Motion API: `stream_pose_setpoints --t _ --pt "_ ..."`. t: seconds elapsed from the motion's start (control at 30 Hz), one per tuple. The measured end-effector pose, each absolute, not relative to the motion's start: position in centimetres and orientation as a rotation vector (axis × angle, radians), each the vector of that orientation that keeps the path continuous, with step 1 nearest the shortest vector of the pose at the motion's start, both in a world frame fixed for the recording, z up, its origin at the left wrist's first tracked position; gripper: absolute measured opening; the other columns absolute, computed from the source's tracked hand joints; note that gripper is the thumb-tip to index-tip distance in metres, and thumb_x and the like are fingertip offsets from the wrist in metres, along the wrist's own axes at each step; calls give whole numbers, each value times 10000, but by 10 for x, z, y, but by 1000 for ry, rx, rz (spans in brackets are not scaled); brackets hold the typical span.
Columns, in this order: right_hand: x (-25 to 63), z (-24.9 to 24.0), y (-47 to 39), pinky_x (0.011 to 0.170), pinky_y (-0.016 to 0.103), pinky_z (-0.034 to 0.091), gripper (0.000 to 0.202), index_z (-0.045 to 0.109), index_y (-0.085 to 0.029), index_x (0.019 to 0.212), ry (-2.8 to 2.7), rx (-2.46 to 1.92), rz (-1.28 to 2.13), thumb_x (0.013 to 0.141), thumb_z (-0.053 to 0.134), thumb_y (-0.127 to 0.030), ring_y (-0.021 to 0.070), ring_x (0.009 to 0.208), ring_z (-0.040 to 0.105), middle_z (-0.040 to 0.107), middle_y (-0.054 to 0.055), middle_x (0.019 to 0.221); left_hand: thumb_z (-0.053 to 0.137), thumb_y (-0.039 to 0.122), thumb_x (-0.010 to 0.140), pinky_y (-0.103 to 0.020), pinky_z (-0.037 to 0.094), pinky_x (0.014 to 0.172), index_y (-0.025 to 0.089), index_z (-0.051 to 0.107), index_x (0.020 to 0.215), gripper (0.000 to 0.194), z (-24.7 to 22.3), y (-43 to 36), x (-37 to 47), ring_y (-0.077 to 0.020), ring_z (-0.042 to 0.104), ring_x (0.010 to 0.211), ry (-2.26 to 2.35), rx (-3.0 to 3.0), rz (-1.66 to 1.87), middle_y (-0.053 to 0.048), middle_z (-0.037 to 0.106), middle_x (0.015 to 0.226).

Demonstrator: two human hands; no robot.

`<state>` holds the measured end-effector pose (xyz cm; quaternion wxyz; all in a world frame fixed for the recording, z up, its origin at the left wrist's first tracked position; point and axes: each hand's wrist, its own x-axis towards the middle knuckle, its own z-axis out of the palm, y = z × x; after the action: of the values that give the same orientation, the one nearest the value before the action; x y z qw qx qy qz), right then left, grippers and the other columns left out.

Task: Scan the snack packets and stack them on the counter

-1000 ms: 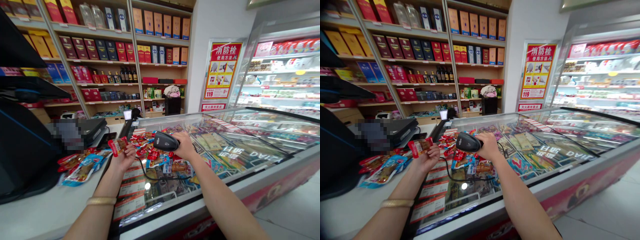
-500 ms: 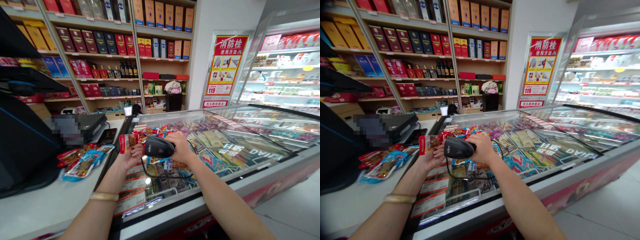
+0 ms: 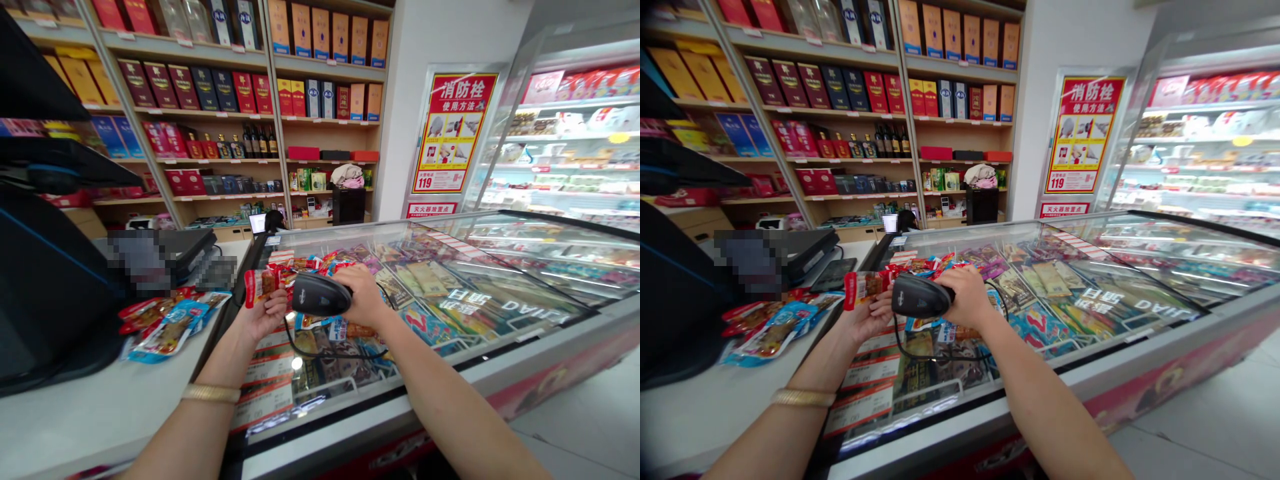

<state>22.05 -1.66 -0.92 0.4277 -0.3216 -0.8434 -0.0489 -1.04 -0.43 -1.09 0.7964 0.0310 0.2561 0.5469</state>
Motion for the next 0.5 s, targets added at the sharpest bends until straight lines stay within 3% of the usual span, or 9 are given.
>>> stream_pose_setpoints --t 0.27,0.43,0.5 --pt "226 -12 -13 752 325 334 234 691 -218 899 -2039 -896 -126 681 638 -285 214 824 618 708 45 836 301 -19 925 -83 251 314 159 441 768 275 -5 -6 -5 -11 338 331 655 191 1303 76 354 552" --pt "236 -16 -3 740 327 341 197 680 -205 864 -1971 -945 -210 698 647 -305 223 804 617 687 52 806 328 10 926 -85 447 484 143 528 870 247 4 6 -24 -37 582 535 824 266 1734 -26 605 723" --pt "239 -17 1 716 322 335 175 676 -202 843 -1953 -961 -236 707 649 -308 220 777 607 664 47 772 325 30 927 -127 507 580 160 535 923 247 2 15 -49 -72 656 676 915 382 1964 -48 638 826"
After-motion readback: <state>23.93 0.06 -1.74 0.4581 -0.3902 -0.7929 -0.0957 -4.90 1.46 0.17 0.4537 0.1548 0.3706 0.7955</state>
